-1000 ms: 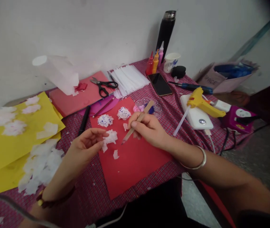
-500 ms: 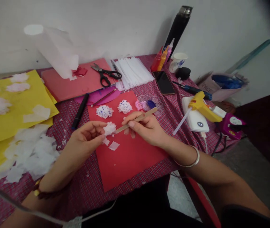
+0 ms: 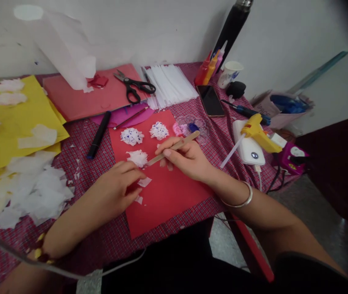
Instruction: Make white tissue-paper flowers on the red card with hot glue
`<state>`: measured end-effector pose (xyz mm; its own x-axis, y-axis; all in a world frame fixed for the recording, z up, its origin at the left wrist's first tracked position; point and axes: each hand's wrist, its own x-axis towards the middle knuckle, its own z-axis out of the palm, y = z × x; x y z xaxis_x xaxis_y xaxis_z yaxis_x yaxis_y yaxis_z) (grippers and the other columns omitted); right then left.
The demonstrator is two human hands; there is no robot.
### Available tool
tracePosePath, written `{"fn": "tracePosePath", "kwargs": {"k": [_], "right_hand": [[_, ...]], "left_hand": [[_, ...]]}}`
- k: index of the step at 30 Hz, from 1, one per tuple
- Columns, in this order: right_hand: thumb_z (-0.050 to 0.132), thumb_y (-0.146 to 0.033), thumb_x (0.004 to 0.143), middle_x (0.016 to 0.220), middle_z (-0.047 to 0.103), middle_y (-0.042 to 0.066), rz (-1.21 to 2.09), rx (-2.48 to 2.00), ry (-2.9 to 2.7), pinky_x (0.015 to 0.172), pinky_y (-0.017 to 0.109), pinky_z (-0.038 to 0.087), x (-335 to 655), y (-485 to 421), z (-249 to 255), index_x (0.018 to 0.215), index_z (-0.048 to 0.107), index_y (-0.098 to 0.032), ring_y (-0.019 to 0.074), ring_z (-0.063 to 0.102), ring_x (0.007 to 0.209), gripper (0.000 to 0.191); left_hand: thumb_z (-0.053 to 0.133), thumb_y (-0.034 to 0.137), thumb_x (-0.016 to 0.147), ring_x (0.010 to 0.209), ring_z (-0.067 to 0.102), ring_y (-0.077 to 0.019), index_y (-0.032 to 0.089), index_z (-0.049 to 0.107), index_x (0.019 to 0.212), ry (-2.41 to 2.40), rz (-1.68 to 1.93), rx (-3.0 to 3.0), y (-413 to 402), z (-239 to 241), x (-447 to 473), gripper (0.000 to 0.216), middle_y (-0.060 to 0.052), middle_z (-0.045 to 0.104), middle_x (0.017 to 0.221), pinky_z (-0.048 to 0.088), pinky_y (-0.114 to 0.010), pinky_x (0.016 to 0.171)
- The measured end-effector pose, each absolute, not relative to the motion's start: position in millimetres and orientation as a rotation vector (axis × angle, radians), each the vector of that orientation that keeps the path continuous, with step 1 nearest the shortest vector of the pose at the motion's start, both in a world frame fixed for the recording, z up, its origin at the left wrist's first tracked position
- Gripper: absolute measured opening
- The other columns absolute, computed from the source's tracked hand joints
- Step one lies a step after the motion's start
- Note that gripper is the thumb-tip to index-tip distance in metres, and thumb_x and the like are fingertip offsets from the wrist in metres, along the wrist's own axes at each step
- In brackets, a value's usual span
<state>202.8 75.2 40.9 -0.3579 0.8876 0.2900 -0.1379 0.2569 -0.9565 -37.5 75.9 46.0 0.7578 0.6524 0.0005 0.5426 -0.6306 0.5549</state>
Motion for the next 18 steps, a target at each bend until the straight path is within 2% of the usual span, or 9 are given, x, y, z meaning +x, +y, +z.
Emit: {"fn": "tracePosePath", "kwargs": {"k": [3, 6, 11, 15, 18], "right_hand": [[0.057, -0.032, 0.099, 0.077, 0.063, -0.001, 1.270, -0.728, -1.518, 0.053, 0.017, 0.045, 203.3, 75.6, 42.3, 0.092, 0.064, -0.014, 0.0042, 0.056, 0.058, 0.021], [0.059, -0.034, 0.098, 0.076, 0.063, -0.001, 1.263, -0.736, -1.505, 0.052, 0.017, 0.045, 203.6, 75.3, 43.2, 0.091, 0.065, -0.014, 0.0045, 0.057, 0.058, 0.022], [0.060, -0.039, 0.098, 0.072, 0.067, 0.000, 1.254, -0.772, -1.453, 0.050, 0.019, 0.048, 203.5, 71.6, 44.6, 0.093, 0.066, -0.016, 0.0058, 0.057, 0.053, 0.025], [0.061, -0.038, 0.097, 0.073, 0.071, 0.001, 1.248, -0.777, -1.446, 0.049, 0.019, 0.049, 202.4, 68.0, 44.6, 0.095, 0.067, -0.017, 0.0064, 0.059, 0.053, 0.022], [0.061, -0.037, 0.097, 0.074, 0.071, 0.001, 1.229, -0.775, -1.475, 0.051, 0.020, 0.049, 201.1, 66.6, 43.7, 0.097, 0.068, -0.017, 0.0070, 0.059, 0.054, 0.021]], "left_hand": [[0.052, 0.022, 0.091, 0.091, 0.060, -0.0234, 0.018, 0.069, 0.089, 0.872, 0.288, 2.394, 75.9, 37.3, -33.2, 0.018, -0.008, 0.066, 0.092, 0.048, -0.037, 0.085], [0.054, 0.025, 0.089, 0.078, 0.059, -0.0205, 0.019, 0.066, 0.078, 0.981, 0.412, 2.228, 78.0, 36.4, -30.3, 0.018, -0.005, 0.064, 0.080, 0.047, -0.033, 0.075], [0.070, 0.031, 0.079, 0.059, 0.053, -0.0125, 0.019, 0.064, 0.074, 1.194, 0.662, 1.472, 79.0, 46.1, -26.4, 0.014, 0.001, 0.063, 0.067, 0.040, -0.024, 0.056], [0.079, 0.028, 0.067, 0.056, 0.054, -0.0110, 0.018, 0.066, 0.073, 1.145, 0.799, 1.131, 78.6, 49.5, -22.7, 0.017, 0.000, 0.068, 0.066, 0.040, -0.022, 0.052], [0.080, 0.029, 0.065, 0.056, 0.055, -0.0107, 0.017, 0.069, 0.072, 1.146, 0.798, 1.077, 78.3, 49.8, -21.5, 0.017, -0.001, 0.067, 0.065, 0.040, -0.021, 0.051]]}}
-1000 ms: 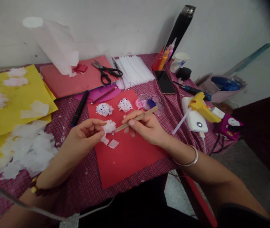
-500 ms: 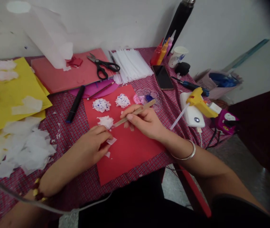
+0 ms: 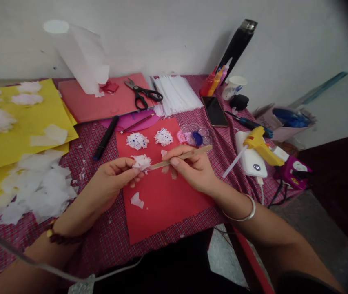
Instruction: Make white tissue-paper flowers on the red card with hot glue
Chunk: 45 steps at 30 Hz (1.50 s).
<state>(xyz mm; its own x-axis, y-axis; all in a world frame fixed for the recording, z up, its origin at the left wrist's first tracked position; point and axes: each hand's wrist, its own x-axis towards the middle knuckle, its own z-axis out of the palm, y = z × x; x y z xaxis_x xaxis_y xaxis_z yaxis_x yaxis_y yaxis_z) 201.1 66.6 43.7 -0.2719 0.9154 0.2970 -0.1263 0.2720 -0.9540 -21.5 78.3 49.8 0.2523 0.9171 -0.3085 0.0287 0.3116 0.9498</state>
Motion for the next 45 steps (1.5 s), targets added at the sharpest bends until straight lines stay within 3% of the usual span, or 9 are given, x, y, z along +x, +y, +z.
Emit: {"fn": "tracePosePath", "kwargs": {"k": [8, 15, 22, 28, 34, 39, 45], "right_hand": [[0.060, -0.038, 0.098, 0.075, 0.070, 0.002, 1.193, -0.782, -1.500, 0.051, 0.021, 0.049, 198.9, 67.0, 41.4, 0.099, 0.067, -0.017, 0.0073, 0.058, 0.055, 0.023], [0.060, -0.034, 0.098, 0.076, 0.069, 0.001, 1.177, -0.737, -1.488, 0.050, 0.020, 0.048, 198.2, 66.5, 40.1, 0.100, 0.066, -0.018, 0.0072, 0.057, 0.055, 0.018], [0.060, -0.034, 0.098, 0.077, 0.071, 0.001, 1.197, -0.734, -1.434, 0.051, 0.021, 0.049, 200.6, 68.3, 41.5, 0.102, 0.067, -0.019, 0.0074, 0.060, 0.053, 0.017], [0.064, -0.038, 0.096, 0.077, 0.074, 0.002, 1.300, -0.694, -1.341, 0.049, 0.020, 0.050, 197.2, 74.1, 37.5, 0.101, 0.068, -0.018, 0.0075, 0.061, 0.050, 0.022], [0.068, -0.044, 0.091, 0.075, 0.072, 0.000, 1.396, -0.719, -1.207, 0.048, 0.020, 0.050, 193.7, 75.6, 32.0, 0.097, 0.068, -0.019, 0.0078, 0.059, 0.049, 0.025], [0.069, -0.043, 0.090, 0.074, 0.072, -0.001, 1.413, -0.698, -1.178, 0.047, 0.018, 0.050, 193.4, 77.0, 29.3, 0.096, 0.067, -0.020, 0.0066, 0.059, 0.047, 0.024], [0.067, -0.041, 0.092, 0.076, 0.072, -0.001, 1.433, -0.685, -1.184, 0.047, 0.019, 0.050, 194.3, 76.3, 29.5, 0.099, 0.065, -0.019, 0.0067, 0.059, 0.047, 0.022]], "left_hand": [[0.075, 0.031, 0.072, 0.051, 0.042, -0.0084, 0.018, 0.067, 0.060, 1.147, 0.794, 1.165, 75.8, 46.9, -22.9, 0.019, 0.003, 0.053, 0.053, 0.032, -0.021, 0.050], [0.077, 0.030, 0.069, 0.051, 0.044, -0.0089, 0.018, 0.071, 0.063, 1.159, 0.835, 1.014, 75.6, 46.8, -19.9, 0.015, 0.001, 0.058, 0.056, 0.034, -0.021, 0.050], [0.070, 0.028, 0.074, 0.063, 0.060, -0.0129, 0.018, 0.072, 0.069, 0.971, 0.865, 0.655, 77.8, 51.1, -21.6, 0.012, -0.003, 0.068, 0.071, 0.050, -0.023, 0.058], [0.085, 0.019, 0.066, 0.057, 0.060, -0.0074, 0.017, 0.074, 0.072, 0.925, 0.926, 0.647, 72.0, 57.2, -18.3, 0.013, 0.000, 0.070, 0.067, 0.049, -0.015, 0.055], [0.073, 0.030, 0.079, 0.064, 0.066, -0.0119, 0.015, 0.076, 0.078, 0.839, 0.971, 0.704, 72.7, 56.5, -19.9, 0.015, -0.005, 0.073, 0.073, 0.055, -0.019, 0.060], [0.073, 0.018, 0.079, 0.063, 0.068, -0.0118, 0.019, 0.071, 0.088, 0.822, 0.995, 0.736, 73.4, 52.8, -19.4, 0.010, -0.002, 0.074, 0.074, 0.056, -0.019, 0.059], [0.079, 0.017, 0.075, 0.064, 0.068, -0.0096, 0.018, 0.071, 0.089, 0.813, 0.985, 0.735, 71.2, 51.4, -18.7, 0.016, -0.002, 0.074, 0.077, 0.055, -0.016, 0.060]]}}
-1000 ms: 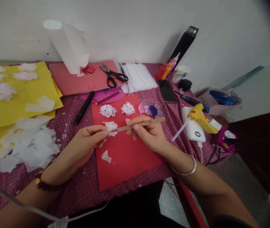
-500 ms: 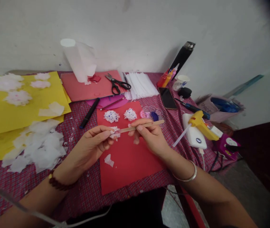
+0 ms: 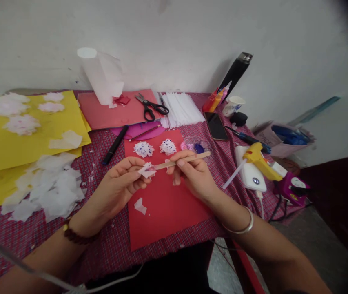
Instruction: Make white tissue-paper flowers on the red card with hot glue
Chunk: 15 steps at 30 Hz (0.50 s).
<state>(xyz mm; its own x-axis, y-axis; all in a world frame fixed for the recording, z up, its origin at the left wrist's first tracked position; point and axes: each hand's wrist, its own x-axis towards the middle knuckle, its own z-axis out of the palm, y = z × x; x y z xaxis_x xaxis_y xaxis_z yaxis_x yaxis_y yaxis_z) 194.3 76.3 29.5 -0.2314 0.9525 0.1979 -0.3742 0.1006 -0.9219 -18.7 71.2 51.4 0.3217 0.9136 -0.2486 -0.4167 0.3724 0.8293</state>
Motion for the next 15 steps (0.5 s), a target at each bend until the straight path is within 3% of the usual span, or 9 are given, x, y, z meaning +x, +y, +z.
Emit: {"fn": "tracePosePath", "kwargs": {"k": [15], "right_hand": [[0.067, -0.046, 0.091, 0.076, 0.074, 0.001, 1.399, -0.730, -1.243, 0.046, 0.019, 0.051, 195.0, 74.3, 35.9, 0.098, 0.063, -0.019, 0.0075, 0.060, 0.047, 0.029]], "left_hand": [[0.085, 0.019, 0.068, 0.057, 0.065, -0.0082, 0.017, 0.072, 0.074, 0.953, 1.112, 0.924, 68.7, 53.5, -13.8, 0.015, 0.001, 0.072, 0.067, 0.054, -0.016, 0.058]]}}
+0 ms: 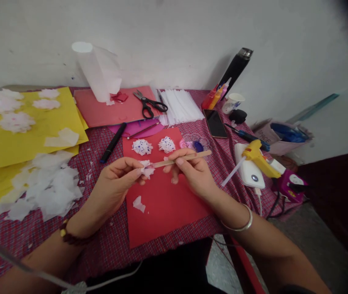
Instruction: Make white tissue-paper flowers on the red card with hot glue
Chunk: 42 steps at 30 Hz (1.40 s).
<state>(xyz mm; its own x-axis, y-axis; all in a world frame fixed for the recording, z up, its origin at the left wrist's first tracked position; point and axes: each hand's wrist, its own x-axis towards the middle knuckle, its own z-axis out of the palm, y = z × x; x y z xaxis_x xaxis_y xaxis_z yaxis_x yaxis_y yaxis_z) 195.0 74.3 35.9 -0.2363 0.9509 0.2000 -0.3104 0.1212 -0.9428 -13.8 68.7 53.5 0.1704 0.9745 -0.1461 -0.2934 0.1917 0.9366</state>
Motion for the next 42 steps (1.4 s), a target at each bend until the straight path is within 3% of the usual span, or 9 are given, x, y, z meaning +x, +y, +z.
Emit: {"fn": "tracePosePath", "kwargs": {"k": [9, 14, 24, 31, 35, 39, 42], "right_hand": [[0.064, -0.040, 0.095, 0.077, 0.074, 0.001, 1.370, -0.707, -1.278, 0.048, 0.019, 0.050, 196.5, 74.4, 38.2, 0.098, 0.063, -0.020, 0.0072, 0.061, 0.049, 0.020], [0.062, -0.041, 0.096, 0.080, 0.074, 0.001, 1.342, -0.738, -1.335, 0.049, 0.020, 0.051, 196.6, 72.6, 37.8, 0.100, 0.062, -0.019, 0.0068, 0.061, 0.049, 0.022], [0.066, -0.038, 0.094, 0.086, 0.077, 0.004, 1.318, -0.739, -1.375, 0.050, 0.022, 0.054, 192.0, 68.6, 39.9, 0.101, 0.069, -0.020, 0.0085, 0.064, 0.054, 0.020], [0.064, -0.040, 0.094, 0.077, 0.075, 0.002, 1.201, -0.814, -1.333, 0.047, 0.021, 0.047, 189.5, 67.7, 39.2, 0.091, 0.076, -0.020, 0.0071, 0.057, 0.049, 0.023], [0.069, -0.042, 0.090, 0.066, 0.069, -0.004, 1.345, -0.742, -1.136, 0.044, 0.020, 0.045, 192.6, 75.4, 43.5, 0.095, 0.072, -0.023, 0.0064, 0.052, 0.043, 0.020], [0.078, -0.043, 0.079, 0.073, 0.072, -0.005, 1.385, -0.690, -0.984, 0.046, 0.019, 0.048, 203.4, 85.5, 53.3, 0.090, 0.067, -0.023, 0.0056, 0.052, 0.043, 0.026], [0.074, -0.040, 0.084, 0.072, 0.072, -0.005, 1.392, -0.719, -0.851, 0.045, 0.019, 0.046, 209.8, 89.9, 56.5, 0.090, 0.067, -0.021, 0.0051, 0.049, 0.042, 0.021]], "left_hand": [[0.083, 0.018, 0.070, 0.058, 0.066, -0.0080, 0.017, 0.071, 0.079, 0.939, 1.148, 0.908, 71.3, 47.8, -14.3, 0.014, 0.001, 0.072, 0.068, 0.055, -0.015, 0.059], [0.084, 0.013, 0.066, 0.068, 0.068, -0.0085, 0.019, 0.071, 0.090, 0.935, 1.204, 0.806, 72.3, 47.4, -12.5, 0.028, 0.002, 0.072, 0.079, 0.056, -0.015, 0.062], [0.084, 0.012, 0.065, 0.065, 0.065, -0.0070, 0.020, 0.072, 0.088, 0.892, 1.223, 0.731, 72.3, 47.0, -12.7, 0.027, 0.003, 0.070, 0.075, 0.057, -0.016, 0.065], [0.080, 0.016, 0.074, 0.070, 0.067, -0.0100, 0.022, 0.072, 0.087, 0.994, 1.299, 1.095, 66.1, 47.1, -10.6, 0.017, 0.002, 0.072, 0.079, 0.057, -0.021, 0.070], [0.080, 0.016, 0.073, 0.068, 0.065, -0.0112, 0.022, 0.071, 0.083, 1.046, 1.289, 1.458, 79.7, 63.3, 0.3, 0.015, 0.002, 0.072, 0.077, 0.054, -0.022, 0.063], [0.079, 0.016, 0.075, 0.067, 0.064, -0.0117, 0.021, 0.071, 0.081, 0.976, 1.282, 1.625, 102.2, 88.4, 21.0, 0.012, 0.002, 0.072, 0.076, 0.053, -0.025, 0.064], [0.076, 0.018, 0.078, 0.069, 0.064, -0.0134, 0.023, 0.071, 0.080, 0.941, 1.250, 1.673, 111.8, 99.3, 34.8, 0.007, 0.001, 0.070, 0.076, 0.053, -0.028, 0.067]]}}
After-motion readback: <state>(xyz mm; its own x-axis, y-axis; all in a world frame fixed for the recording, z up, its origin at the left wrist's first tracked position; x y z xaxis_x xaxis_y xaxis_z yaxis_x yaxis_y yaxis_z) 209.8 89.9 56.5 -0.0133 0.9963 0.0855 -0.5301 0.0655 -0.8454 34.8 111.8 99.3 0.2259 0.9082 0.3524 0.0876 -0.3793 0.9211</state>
